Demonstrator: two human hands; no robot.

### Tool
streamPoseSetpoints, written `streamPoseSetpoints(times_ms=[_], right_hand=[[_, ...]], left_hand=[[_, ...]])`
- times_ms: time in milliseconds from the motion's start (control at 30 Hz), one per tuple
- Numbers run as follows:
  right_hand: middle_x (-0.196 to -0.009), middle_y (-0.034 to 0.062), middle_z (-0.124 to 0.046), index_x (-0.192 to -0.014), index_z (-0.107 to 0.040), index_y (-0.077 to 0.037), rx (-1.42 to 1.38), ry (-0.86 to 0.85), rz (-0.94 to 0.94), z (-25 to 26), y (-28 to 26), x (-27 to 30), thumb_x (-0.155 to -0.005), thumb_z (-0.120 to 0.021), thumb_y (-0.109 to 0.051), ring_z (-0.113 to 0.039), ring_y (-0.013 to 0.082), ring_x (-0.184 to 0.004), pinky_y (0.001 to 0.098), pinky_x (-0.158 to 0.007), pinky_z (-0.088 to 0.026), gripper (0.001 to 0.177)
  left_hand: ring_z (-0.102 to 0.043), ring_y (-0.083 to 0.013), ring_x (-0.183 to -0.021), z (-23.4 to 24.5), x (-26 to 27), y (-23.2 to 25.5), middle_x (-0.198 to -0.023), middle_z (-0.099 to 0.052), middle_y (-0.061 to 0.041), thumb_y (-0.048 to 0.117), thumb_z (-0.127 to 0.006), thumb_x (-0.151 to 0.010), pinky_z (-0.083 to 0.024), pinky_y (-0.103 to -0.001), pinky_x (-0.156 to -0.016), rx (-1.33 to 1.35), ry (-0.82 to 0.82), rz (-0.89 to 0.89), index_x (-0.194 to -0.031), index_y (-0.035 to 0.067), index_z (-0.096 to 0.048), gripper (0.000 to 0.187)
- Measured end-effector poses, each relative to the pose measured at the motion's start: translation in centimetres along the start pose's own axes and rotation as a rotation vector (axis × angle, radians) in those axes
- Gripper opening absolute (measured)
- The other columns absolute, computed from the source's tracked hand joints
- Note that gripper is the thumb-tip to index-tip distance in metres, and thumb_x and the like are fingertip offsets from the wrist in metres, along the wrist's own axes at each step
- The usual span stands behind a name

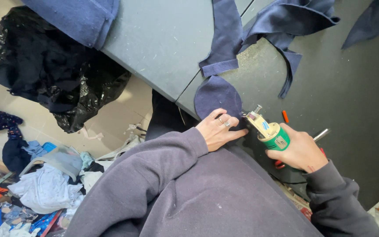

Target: The person places a cardboard pattern on a dark blue fabric and traces its outline with a red marker. They then use a green electric rotary cutter to cut the fabric along the marked lines, repeating the process for a second piece.

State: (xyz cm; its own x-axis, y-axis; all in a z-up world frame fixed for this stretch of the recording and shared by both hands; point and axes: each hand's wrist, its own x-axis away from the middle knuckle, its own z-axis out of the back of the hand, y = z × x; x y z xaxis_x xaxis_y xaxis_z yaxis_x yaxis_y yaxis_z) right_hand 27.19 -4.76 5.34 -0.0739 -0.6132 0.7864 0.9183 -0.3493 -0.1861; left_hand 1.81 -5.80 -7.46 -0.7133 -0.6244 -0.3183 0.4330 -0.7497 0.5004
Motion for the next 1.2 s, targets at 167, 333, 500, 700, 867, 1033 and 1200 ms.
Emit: streamPoseSetpoints(times_ms=[167,333,500,700,867,1033,1200], right_hand=[[-0.096,0.0144,-0.078,-0.125,-0.066,-0.018,-0.035,0.014,-0.007,-0.6,-0.5,-0.2,-0.061,-0.084,-0.036,-0.075,0.0344,-0.089,0.0425,-0.080,-0.057,0.070],[-0.096,0.0135,-0.078,-0.122,-0.067,-0.017,-0.070,0.043,-0.011,-1.2,-1.2,-0.5,-0.061,-0.083,-0.036,-0.076,0.0339,-0.089,0.0415,-0.080,-0.057,0.066],[-0.097,0.0135,-0.078,-0.120,-0.067,-0.014,-0.125,0.083,0.022,-1.9,-1.7,-0.6,-0.061,-0.084,-0.037,-0.076,0.0330,-0.090,0.0408,-0.081,-0.057,0.065],[-0.099,0.0136,-0.078,-0.122,-0.067,-0.013,-0.169,0.116,0.014,-2.3,-2.8,-0.8,-0.062,-0.085,-0.037,-0.076,0.0313,-0.091,0.0399,-0.082,-0.057,0.067],[-0.099,0.0119,-0.079,-0.120,-0.069,-0.013,-0.243,0.150,-0.007,-2.4,-4.2,-0.6,-0.062,-0.085,-0.036,-0.077,0.0275,-0.091,0.0385,-0.083,-0.057,0.064],[-0.101,0.0093,-0.079,-0.120,-0.071,-0.013,-0.320,0.170,-0.007,-2.2,-5.2,-0.8,-0.064,-0.085,-0.032,-0.077,0.0235,-0.092,0.0355,-0.084,-0.056,0.060],[-0.104,0.0086,-0.079,-0.122,-0.070,-0.012,-0.347,0.193,0.001,-2.7,-4.8,-1.5,-0.064,-0.086,-0.033,-0.076,0.0214,-0.093,0.0344,-0.084,-0.056,0.064]], left_hand=[[-0.056,-0.0154,-0.107,-0.3,0.2,-0.2,-0.109,-0.052,0.001,0.015,-0.058,-0.091,-0.039,-0.040,-0.113,0.029,0.011,0.001,-0.133,0.032,-0.066,0.046],[-0.056,-0.0159,-0.108,-0.1,0.2,-0.5,-0.110,-0.053,0.001,0.016,-0.059,-0.091,-0.039,-0.039,-0.112,0.060,0.027,-0.008,-0.131,0.030,-0.067,0.043],[-0.056,-0.0166,-0.109,0.0,0.2,-0.6,-0.111,-0.055,0.001,0.016,-0.059,-0.092,-0.039,-0.038,-0.112,0.074,0.030,-0.015,-0.131,0.029,-0.068,0.042],[-0.056,-0.0177,-0.108,0.2,0.1,-0.7,-0.110,-0.055,0.000,0.016,-0.058,-0.091,-0.039,-0.039,-0.111,0.079,0.031,-0.016,-0.129,0.030,-0.068,0.042],[-0.056,-0.0190,-0.106,0.3,0.0,-0.6,-0.108,-0.055,-0.001,0.016,-0.058,-0.092,-0.040,-0.039,-0.109,0.078,0.034,-0.016,-0.128,0.029,-0.070,0.040],[-0.057,-0.0190,-0.106,0.2,-0.1,-0.7,-0.108,-0.055,0.000,0.017,-0.058,-0.091,-0.042,-0.038,-0.107,0.102,0.047,0.017,-0.126,0.029,-0.071,0.040],[-0.057,-0.0191,-0.106,-0.2,0.0,-0.6,-0.108,-0.056,0.000,0.019,-0.059,-0.091,-0.042,-0.039,-0.107,0.086,0.054,0.018,-0.120,0.029,-0.072,0.033]])
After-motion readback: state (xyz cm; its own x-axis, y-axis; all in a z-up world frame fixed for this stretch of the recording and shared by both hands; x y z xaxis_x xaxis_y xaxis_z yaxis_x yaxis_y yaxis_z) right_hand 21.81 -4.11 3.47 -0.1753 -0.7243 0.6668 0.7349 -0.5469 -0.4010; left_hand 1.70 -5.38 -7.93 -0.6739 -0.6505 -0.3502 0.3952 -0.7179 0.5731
